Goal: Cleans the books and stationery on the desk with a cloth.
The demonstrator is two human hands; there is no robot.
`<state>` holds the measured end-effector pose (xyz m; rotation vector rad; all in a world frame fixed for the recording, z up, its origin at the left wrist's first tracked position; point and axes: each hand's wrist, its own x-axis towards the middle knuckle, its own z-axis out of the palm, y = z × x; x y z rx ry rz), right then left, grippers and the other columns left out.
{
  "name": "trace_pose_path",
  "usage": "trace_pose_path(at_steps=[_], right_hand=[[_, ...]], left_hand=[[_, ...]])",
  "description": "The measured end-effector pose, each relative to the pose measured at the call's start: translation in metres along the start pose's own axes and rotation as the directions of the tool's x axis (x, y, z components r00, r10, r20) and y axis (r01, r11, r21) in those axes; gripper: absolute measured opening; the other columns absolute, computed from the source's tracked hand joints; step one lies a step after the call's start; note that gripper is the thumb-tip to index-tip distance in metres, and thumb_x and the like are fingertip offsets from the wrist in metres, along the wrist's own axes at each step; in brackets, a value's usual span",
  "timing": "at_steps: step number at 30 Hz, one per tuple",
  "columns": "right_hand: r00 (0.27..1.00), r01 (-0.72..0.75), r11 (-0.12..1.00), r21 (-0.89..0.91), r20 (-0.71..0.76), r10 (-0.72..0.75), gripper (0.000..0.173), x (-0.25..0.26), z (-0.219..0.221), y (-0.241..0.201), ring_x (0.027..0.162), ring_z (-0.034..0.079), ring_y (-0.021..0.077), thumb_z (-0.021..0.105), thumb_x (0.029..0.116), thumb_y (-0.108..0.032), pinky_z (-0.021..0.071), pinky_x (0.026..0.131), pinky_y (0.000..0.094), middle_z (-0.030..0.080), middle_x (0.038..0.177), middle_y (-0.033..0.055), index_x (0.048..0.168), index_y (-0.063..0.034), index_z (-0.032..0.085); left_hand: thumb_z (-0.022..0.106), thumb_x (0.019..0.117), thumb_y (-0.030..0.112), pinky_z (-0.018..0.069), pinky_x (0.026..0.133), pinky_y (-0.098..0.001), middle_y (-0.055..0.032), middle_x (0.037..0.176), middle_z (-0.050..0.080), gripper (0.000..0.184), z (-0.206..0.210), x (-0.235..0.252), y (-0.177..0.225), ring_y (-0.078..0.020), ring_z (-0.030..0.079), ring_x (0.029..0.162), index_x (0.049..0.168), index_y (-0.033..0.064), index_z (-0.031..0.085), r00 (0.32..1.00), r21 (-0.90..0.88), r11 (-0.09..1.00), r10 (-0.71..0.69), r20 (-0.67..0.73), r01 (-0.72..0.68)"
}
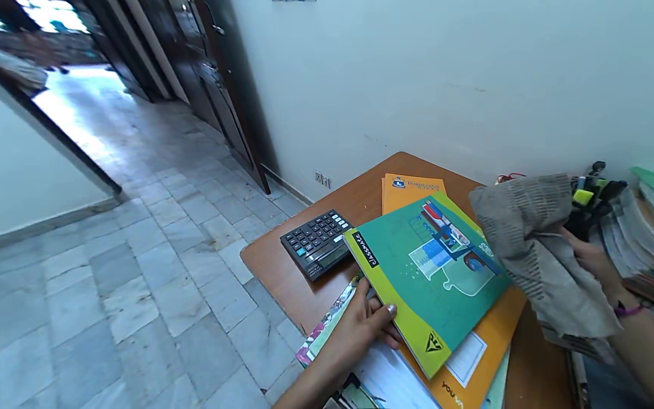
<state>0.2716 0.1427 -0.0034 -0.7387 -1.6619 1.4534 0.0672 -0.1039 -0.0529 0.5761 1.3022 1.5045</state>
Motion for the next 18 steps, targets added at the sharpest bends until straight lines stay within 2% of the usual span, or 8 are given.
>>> trace_pose_path(at_steps=[3,5,7,9,12,14,16,18], right_hand=[[1.0,0.001,1.0,0.008,0.013,-0.001,0.036,0.007,-0.01,0.013,0.095,0.064,-0.0077,0.028,0.1038,-0.003,0.0522,0.086,0.0114,0.07,0.102,-0.0079,0.118,-0.0051,0.06],[0.997,-0.051,0.999,0.011,-0.051,0.052,0.031,0.004,-0.006,0.008,0.091,0.063,-0.0107,0.03,0.1071,-0.009,0.051,0.081,0.0092,0.07,0.101,-0.0121,0.118,-0.0102,0.059],[0.988,-0.069,0.998,-0.005,-0.138,0.068,0.026,0.003,-0.001,0.002,0.083,0.061,-0.013,0.031,0.1115,-0.016,0.0489,0.074,0.0067,0.068,0.091,-0.0139,0.111,-0.0129,0.057],[0.989,-0.092,0.995,-0.047,-0.122,0.086,0.034,0.004,-0.002,-0.004,0.097,0.058,-0.012,0.025,0.1136,-0.023,0.0466,0.084,0.0085,0.065,0.107,-0.0091,0.129,-0.0084,0.052],[0.981,-0.152,0.985,-0.087,-0.137,0.139,0.037,0.005,-0.003,-0.008,0.104,0.057,-0.0101,0.024,0.1137,-0.027,0.0459,0.088,0.01,0.063,0.112,-0.0062,0.131,-0.0098,0.051],[0.982,-0.171,0.984,-0.054,-0.084,0.167,0.04,0.005,-0.008,-0.01,0.114,0.056,-0.0054,0.024,0.1138,-0.029,0.0456,0.096,0.0149,0.061,0.123,-0.0034,0.14,-0.0099,0.048],[0.98,-0.196,0.98,-0.02,-0.024,0.196,0.039,0.01,-0.012,-0.014,0.105,0.064,-0.0011,0.023,0.1131,-0.034,0.0542,0.089,0.0212,0.067,0.112,-0.005,0.13,-0.0162,0.054],[0.973,-0.227,0.974,0.001,0.038,0.226,0.039,0.016,-0.015,-0.024,0.095,0.068,0.0028,0.022,0.1129,-0.033,0.0573,0.083,0.0245,0.069,0.1,-0.0046,0.12,-0.0173,0.057]], left_hand=[[0.047,0.1028,-0.004,0.0624,0.064,-0.0258,-0.0028,0.088,0.069,0.042,0.0,0.002,0.002,-0.0117,0.072,0.069,0.139,0.0058,0.029,0.999,0.037,0.999,-0.039,-0.01,0.04],[0.048,0.1044,-0.001,0.0621,0.063,-0.0261,-0.0038,0.089,0.07,0.037,0.0,0.002,0.006,-0.0122,0.073,0.068,0.138,0.0051,0.032,0.996,0.09,0.992,-0.089,-0.003,0.088],[0.047,0.1064,0.005,0.0614,0.061,-0.0258,-0.0033,0.089,0.07,0.031,-0.004,0.002,0.008,-0.0116,0.072,0.067,0.135,0.0051,0.036,0.991,0.169,0.978,-0.129,0.029,0.122],[0.045,0.1082,0.011,0.0605,0.059,-0.0264,-0.0032,0.085,0.069,0.028,-0.008,0.001,0.012,-0.0121,0.071,0.065,0.134,0.0047,0.039,0.986,0.245,0.959,-0.159,0.054,0.142],[0.042,0.1097,0.014,0.0597,0.058,-0.0249,-0.0011,0.078,0.068,0.02,-0.012,0.001,0.013,-0.011,0.07,0.062,0.128,0.0065,0.042,0.982,0.262,0.953,-0.175,0.067,0.152],[0.042,0.1097,0.014,0.0597,0.058,-0.0246,-0.0012,0.077,0.069,0.018,-0.012,0.002,0.012,-0.0111,0.071,0.063,0.126,0.0067,0.042,0.983,0.248,0.957,-0.171,0.064,0.15],[0.042,0.1097,0.014,0.0598,0.059,-0.0251,-0.0015,0.077,0.069,0.018,-0.011,0.002,0.011,-0.0114,0.071,0.063,0.126,0.0066,0.043,0.985,0.234,0.962,-0.161,0.057,0.143],[0.042,0.1097,0.014,0.0597,0.059,-0.0252,-0.0014,0.077,0.069,0.017,-0.01,0.002,0.01,-0.0114,0.071,0.064,0.125,0.0067,0.043,0.987,0.226,0.964,-0.151,0.051,0.136]])
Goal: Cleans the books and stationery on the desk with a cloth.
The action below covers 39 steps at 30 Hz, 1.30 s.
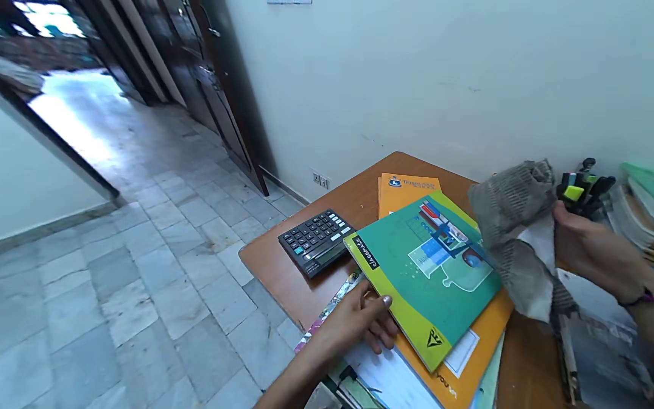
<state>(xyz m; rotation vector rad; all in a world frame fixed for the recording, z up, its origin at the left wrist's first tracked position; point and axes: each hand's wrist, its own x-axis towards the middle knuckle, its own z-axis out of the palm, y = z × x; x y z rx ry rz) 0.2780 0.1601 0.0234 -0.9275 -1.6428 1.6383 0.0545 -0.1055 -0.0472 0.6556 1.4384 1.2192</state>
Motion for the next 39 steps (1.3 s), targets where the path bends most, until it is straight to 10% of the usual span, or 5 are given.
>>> trace_pose_path(at_steps=[27,39], right_hand=[[0.977,0.026,0.913,-0.408,-0.181,-0.109,0.016,0.03,0.008,-0.072,0.059,0.061,0.0,0.06,0.1028,-0.016,0.0511,0.054,0.0178,0.069,0.073,-0.0034,0.099,-0.0085,0.073],[0.969,0.021,0.916,-0.401,-0.217,-0.117,0.025,0.023,0.018,-0.066,0.066,0.058,0.0048,0.05,0.1031,-0.012,0.0505,0.067,0.0243,0.059,0.072,-0.0044,0.08,-0.0112,0.058]], left_hand=[[0.041,0.1097,0.013,0.0589,0.06,-0.0234,-0.0007,0.077,0.068,0.016,0.0,-0.001,-0.001,-0.0092,0.069,0.063,0.123,0.0053,0.045,1.0,-0.015,1.0,0.023,-0.008,-0.023],[0.041,0.1095,0.012,0.0588,0.06,-0.0226,-0.0006,0.077,0.068,0.014,0.001,-0.001,-0.002,-0.0087,0.069,0.061,0.122,0.0055,0.045,0.999,-0.031,0.999,0.03,-0.013,-0.031]])
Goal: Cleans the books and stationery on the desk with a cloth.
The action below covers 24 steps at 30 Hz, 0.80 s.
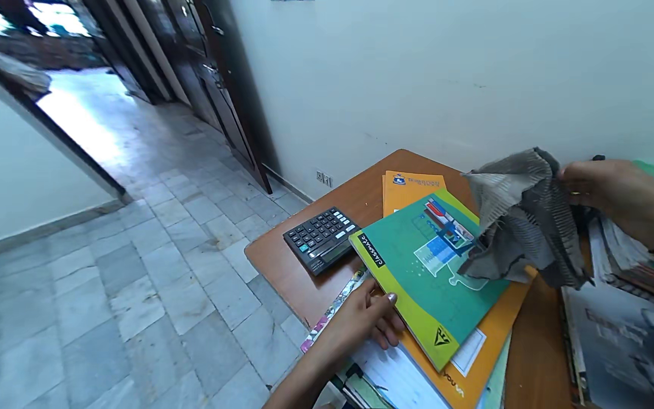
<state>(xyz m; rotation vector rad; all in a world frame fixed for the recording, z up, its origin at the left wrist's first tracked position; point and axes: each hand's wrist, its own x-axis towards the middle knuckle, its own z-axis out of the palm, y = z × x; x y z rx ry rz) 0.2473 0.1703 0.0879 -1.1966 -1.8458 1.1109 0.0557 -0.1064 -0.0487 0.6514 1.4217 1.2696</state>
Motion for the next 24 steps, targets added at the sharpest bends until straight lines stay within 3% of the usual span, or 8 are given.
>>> trace_pose_path(at_steps=[5,11,16,20,24], right_hand=[[0.997,-0.08,0.989,0.12,0.033,0.077,0.027,0.008,-0.007,-0.006,0.058,0.059,0.0009,0.045,0.1005,-0.015,0.0504,0.058,0.0186,0.061,0.063,-0.0091,0.075,-0.0199,0.054],[0.999,-0.004,0.992,0.125,0.032,0.0,0.032,0.016,-0.022,-0.023,0.056,0.059,-0.0014,0.042,0.0995,-0.015,0.0506,0.056,0.0173,0.061,0.06,-0.0124,0.07,-0.025,0.051],[1.0,-0.014,0.994,0.106,-0.026,0.016,0.029,0.021,-0.02,-0.034,0.052,0.055,-0.0038,0.045,0.1018,-0.019,0.0465,0.05,0.015,0.058,0.059,-0.0135,0.074,-0.0253,0.052],[0.998,-0.043,0.997,0.067,-0.035,0.045,0.024,0.031,-0.019,-0.039,0.056,0.057,-0.0015,0.045,0.1067,-0.023,0.0478,0.051,0.0171,0.062,0.068,-0.0093,0.087,-0.0191,0.058],[0.99,0.123,0.992,0.008,0.062,-0.124,0.019,0.067,-0.046,-0.037,0.059,0.06,-0.0046,0.046,0.1071,-0.023,0.0506,0.053,0.0151,0.064,0.072,-0.0138,0.093,-0.0222,0.06]], left_hand=[[0.041,0.1096,0.012,0.0588,0.06,-0.0225,-0.0006,0.077,0.068,0.014,0.0,0.0,0.0,-0.0086,0.069,0.061,0.121,0.0054,0.045,1.0,0.01,1.0,-0.003,0.001,0.003],[0.042,0.1095,0.013,0.0589,0.06,-0.0224,-0.0005,0.077,0.069,0.014,-0.001,0.001,0.0,-0.0084,0.069,0.06,0.121,0.0058,0.045,1.0,0.008,1.0,0.002,0.004,-0.002],[0.041,0.1095,0.013,0.0588,0.059,-0.0224,-0.0004,0.077,0.069,0.015,-0.001,0.001,0.0,-0.0084,0.068,0.06,0.121,0.0055,0.045,1.0,0.008,1.0,0.01,0.006,-0.01],[0.042,0.1094,0.012,0.0587,0.059,-0.0222,-0.0008,0.077,0.069,0.014,-0.001,0.001,-0.001,-0.0086,0.069,0.06,0.121,0.0057,0.046,1.0,-0.002,1.0,0.008,0.005,-0.008],[0.042,0.1096,0.013,0.0585,0.058,-0.0222,-0.001,0.076,0.069,0.014,-0.001,0.002,-0.002,-0.0086,0.068,0.06,0.121,0.0058,0.046,1.0,-0.007,1.0,0.006,0.003,-0.006]])
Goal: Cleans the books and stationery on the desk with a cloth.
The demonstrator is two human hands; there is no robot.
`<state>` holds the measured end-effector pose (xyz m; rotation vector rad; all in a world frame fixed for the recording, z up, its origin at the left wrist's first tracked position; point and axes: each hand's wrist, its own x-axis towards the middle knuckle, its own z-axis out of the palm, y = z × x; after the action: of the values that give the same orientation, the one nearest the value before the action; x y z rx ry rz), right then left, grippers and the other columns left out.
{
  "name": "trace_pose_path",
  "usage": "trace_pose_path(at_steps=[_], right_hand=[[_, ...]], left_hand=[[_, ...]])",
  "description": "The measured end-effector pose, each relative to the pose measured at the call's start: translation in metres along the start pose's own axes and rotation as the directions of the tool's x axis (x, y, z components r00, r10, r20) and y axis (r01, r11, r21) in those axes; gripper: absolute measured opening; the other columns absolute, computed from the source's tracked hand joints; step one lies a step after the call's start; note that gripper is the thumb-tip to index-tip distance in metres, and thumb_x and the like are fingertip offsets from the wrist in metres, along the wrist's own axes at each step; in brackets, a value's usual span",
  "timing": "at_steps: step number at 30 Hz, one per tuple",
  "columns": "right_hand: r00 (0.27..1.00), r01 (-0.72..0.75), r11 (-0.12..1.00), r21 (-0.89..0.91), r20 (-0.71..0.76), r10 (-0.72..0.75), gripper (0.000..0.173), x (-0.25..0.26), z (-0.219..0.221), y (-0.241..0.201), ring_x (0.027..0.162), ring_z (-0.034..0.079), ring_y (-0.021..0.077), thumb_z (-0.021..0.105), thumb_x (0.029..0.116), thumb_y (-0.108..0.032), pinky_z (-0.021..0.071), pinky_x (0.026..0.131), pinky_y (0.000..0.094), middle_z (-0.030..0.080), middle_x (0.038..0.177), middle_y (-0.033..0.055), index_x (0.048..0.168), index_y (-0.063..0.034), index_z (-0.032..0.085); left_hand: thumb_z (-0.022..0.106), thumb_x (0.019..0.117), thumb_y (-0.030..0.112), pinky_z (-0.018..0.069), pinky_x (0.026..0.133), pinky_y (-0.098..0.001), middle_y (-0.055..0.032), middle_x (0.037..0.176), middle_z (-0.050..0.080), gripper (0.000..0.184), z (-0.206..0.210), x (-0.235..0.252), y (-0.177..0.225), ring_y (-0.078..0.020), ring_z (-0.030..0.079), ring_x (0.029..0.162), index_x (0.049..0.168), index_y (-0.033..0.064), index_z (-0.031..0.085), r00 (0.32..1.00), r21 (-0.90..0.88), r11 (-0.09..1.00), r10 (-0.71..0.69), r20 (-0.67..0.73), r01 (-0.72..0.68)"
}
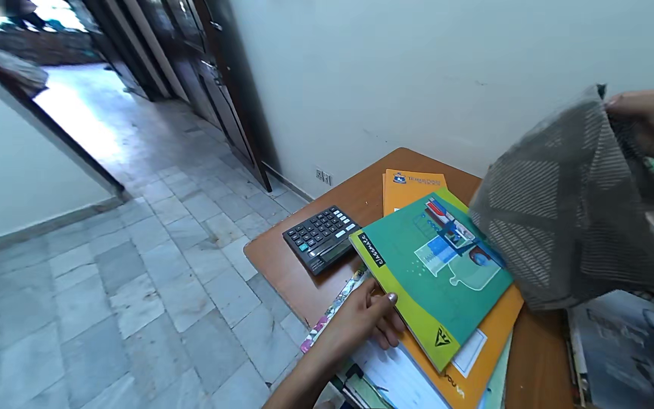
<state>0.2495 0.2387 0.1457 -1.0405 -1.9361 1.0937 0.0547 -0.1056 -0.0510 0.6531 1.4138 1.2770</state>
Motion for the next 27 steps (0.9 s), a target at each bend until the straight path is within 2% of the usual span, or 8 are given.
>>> trace_pose_path(at_steps=[5,8,13,16,18,21,24,27], right_hand=[[0.97,0.243,0.954,-0.174,0.051,-0.238,0.015,-0.03,-0.004,-0.039,0.058,0.055,-0.0113,0.046,0.1096,-0.023,0.0486,0.054,0.0106,0.055,0.07,-0.0176,0.1,-0.0186,0.056],[0.87,0.493,0.801,-0.339,0.174,-0.461,0.018,-0.074,0.025,-0.031,0.062,0.053,-0.0112,0.047,0.1073,-0.023,0.0474,0.056,0.0119,0.057,0.073,-0.0154,0.098,-0.018,0.062],[0.686,0.712,0.492,-0.501,0.349,-0.638,0.018,-0.145,0.106,0.017,0.067,0.065,0.0261,0.054,0.1027,-0.012,0.0531,0.056,0.0462,0.066,0.08,0.0107,0.102,-0.0021,0.069],[0.608,0.726,0.356,-0.588,0.307,-0.732,0.018,-0.179,0.143,0.062,0.06,0.066,0.0265,0.054,0.0979,-0.012,0.052,0.046,0.0404,0.064,0.076,0.0102,0.092,-0.0035,0.069],[0.584,0.714,0.333,-0.616,0.262,-0.768,0.022,-0.193,0.156,0.078,0.055,0.062,0.0227,0.053,0.0985,-0.014,0.0481,0.043,0.0331,0.062,0.071,0.0084,0.088,-0.0049,0.07],[0.618,0.704,0.387,-0.595,0.247,-0.746,0.019,-0.194,0.153,0.076,0.055,0.063,0.0223,0.054,0.0974,-0.013,0.0497,0.043,0.034,0.062,0.074,0.0087,0.09,-0.0043,0.07],[0.701,0.661,0.489,-0.57,0.235,-0.673,0.022,-0.179,0.138,0.054,0.061,0.065,0.0259,0.053,0.1017,-0.015,0.0524,0.048,0.0406,0.064,0.083,0.0115,0.098,-0.0007,0.069],[0.739,0.631,0.511,-0.584,0.253,-0.624,0.021,-0.166,0.117,0.033,0.071,0.067,0.0305,0.06,0.1017,-0.018,0.0548,0.056,0.046,0.065,0.093,0.0152,0.107,0.0006,0.068]], left_hand=[[0.041,0.1095,0.012,0.0585,0.058,-0.0219,-0.0001,0.076,0.069,0.014,0.002,-0.001,0.001,-0.0082,0.068,0.059,0.121,0.0059,0.046,1.0,0.005,1.0,0.002,-0.008,-0.002],[0.04,0.1094,0.013,0.0582,0.058,-0.0217,0.0001,0.076,0.069,0.012,0.002,-0.001,0.001,-0.0082,0.068,0.06,0.118,0.0065,0.047,1.0,0.008,1.0,0.004,-0.009,-0.004],[0.04,0.1098,0.014,0.0582,0.057,-0.0229,-0.0014,0.079,0.069,0.026,0.01,-0.008,0.003,-0.0091,0.068,0.059,0.133,0.0036,0.039,0.992,-0.018,1.0,0.011,-0.127,-0.014],[0.05,0.103,0.01,0.0587,0.055,-0.024,-0.0026,0.088,0.066,0.068,0.022,-0.021,-0.014,-0.0075,0.067,0.06,0.156,-0.0051,0.01,0.889,0.102,0.965,0.264,-0.375,-0.244],[0.06,0.0965,0.011,0.0564,0.055,-0.0236,-0.0051,0.092,0.067,0.066,0.034,-0.028,-0.026,-0.0059,0.064,0.062,0.147,-0.0155,0.027,0.785,0.316,0.862,0.497,-0.369,-0.397],[0.073,0.0906,0.029,0.0563,0.059,-0.0316,-0.0133,0.099,0.07,0.055,0.056,-0.026,-0.024,-0.0163,0.068,0.071,0.126,-0.0088,0.056,0.803,0.525,0.709,0.59,-0.078,-0.47],[0.07,0.0931,0.041,0.0584,0.069,-0.0423,-0.0147,0.103,0.071,0.055,0.074,0.005,0.0,-0.0235,0.071,0.079,0.123,-0.0043,0.06,0.8,0.615,0.637,0.6,-0.015,-0.466],[0.064,0.0976,0.019,0.0588,0.069,-0.047,-0.0164,0.1,0.07,0.034,0.081,0.036,0.029,-0.0275,0.072,0.081,0.122,-0.0035,0.059,0.748,0.653,0.567,0.664,-0.001,-0.502]])
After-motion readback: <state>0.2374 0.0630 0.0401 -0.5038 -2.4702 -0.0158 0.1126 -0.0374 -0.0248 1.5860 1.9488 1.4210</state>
